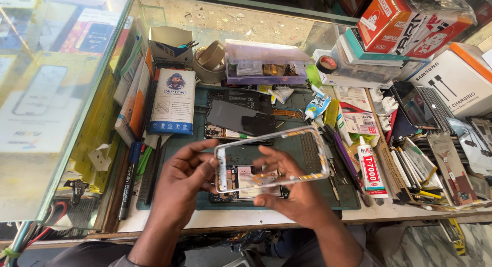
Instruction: The person disassembles a smartphone, removes the screen and internal components, and then reassembles the device by placing the back cover and frame back onto the chassis. They use a screwdriver to manipulate screws and handle various small parts during the process.
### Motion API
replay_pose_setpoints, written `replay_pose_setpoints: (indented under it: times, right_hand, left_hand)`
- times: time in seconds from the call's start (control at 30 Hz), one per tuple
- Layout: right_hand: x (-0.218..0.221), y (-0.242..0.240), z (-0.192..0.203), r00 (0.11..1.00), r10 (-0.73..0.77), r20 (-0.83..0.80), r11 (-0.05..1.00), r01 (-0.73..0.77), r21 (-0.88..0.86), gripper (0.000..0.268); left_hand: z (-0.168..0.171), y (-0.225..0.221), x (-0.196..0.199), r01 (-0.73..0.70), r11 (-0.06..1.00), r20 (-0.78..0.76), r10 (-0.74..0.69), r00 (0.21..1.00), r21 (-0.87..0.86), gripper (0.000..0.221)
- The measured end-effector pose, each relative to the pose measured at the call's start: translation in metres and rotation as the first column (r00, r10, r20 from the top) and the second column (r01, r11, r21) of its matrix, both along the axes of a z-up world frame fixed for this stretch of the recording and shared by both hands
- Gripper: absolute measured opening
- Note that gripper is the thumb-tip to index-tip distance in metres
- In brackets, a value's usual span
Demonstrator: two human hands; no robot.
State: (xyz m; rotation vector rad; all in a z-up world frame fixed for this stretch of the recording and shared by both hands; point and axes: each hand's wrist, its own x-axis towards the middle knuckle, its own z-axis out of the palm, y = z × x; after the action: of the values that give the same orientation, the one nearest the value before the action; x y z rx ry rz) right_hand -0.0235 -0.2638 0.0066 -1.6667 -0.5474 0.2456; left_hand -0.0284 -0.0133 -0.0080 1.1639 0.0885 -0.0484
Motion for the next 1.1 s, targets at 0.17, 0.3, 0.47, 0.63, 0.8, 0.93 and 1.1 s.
replay_pose_setpoints:
  times: [0.17,0.3,0.47,0.63,0.8,0.93,1.1]
  right_hand:
    - [-0.009,0.023,0.001,0.999,-0.002,0.036,0.988,-0.004,0.153,0.101]
    - [-0.009,0.033,0.002,0.999,0.040,0.025,0.952,-0.046,0.301,0.099]
    - [-0.017,0.038,-0.001,0.997,0.041,0.071,0.936,-0.063,0.345,0.098]
    - [-0.028,0.047,0.004,0.980,-0.072,0.187,0.974,0.028,0.226,0.096]
    - [-0.022,0.028,0.028,0.711,-0.048,0.702,0.923,0.301,-0.242,0.086]
    - [-0.011,0.007,0.044,0.726,0.052,0.685,0.791,0.389,-0.473,0.087]
    - [-0.003,-0.005,0.042,0.797,0.177,0.577,0.698,0.312,-0.645,0.086]
  left_hand:
    - [-0.001,-0.007,-0.003,0.104,0.994,-0.021,-0.105,0.994,-0.047,0.045]
    - [0.001,-0.011,-0.006,0.152,0.984,-0.021,-0.155,0.988,-0.097,0.044]
    - [0.000,-0.013,-0.010,0.214,0.973,0.038,-0.211,0.977,-0.084,0.041]
    - [0.007,-0.015,-0.015,0.216,0.974,0.012,-0.217,0.976,0.066,0.041]
    - [0.020,0.004,-0.014,0.152,0.952,0.015,-0.162,0.987,0.266,0.038]
    - [0.032,0.036,-0.008,0.094,0.942,-0.034,-0.087,0.996,0.323,0.037]
    - [0.041,0.047,-0.014,0.248,0.839,-0.115,-0.220,0.969,0.484,0.042]
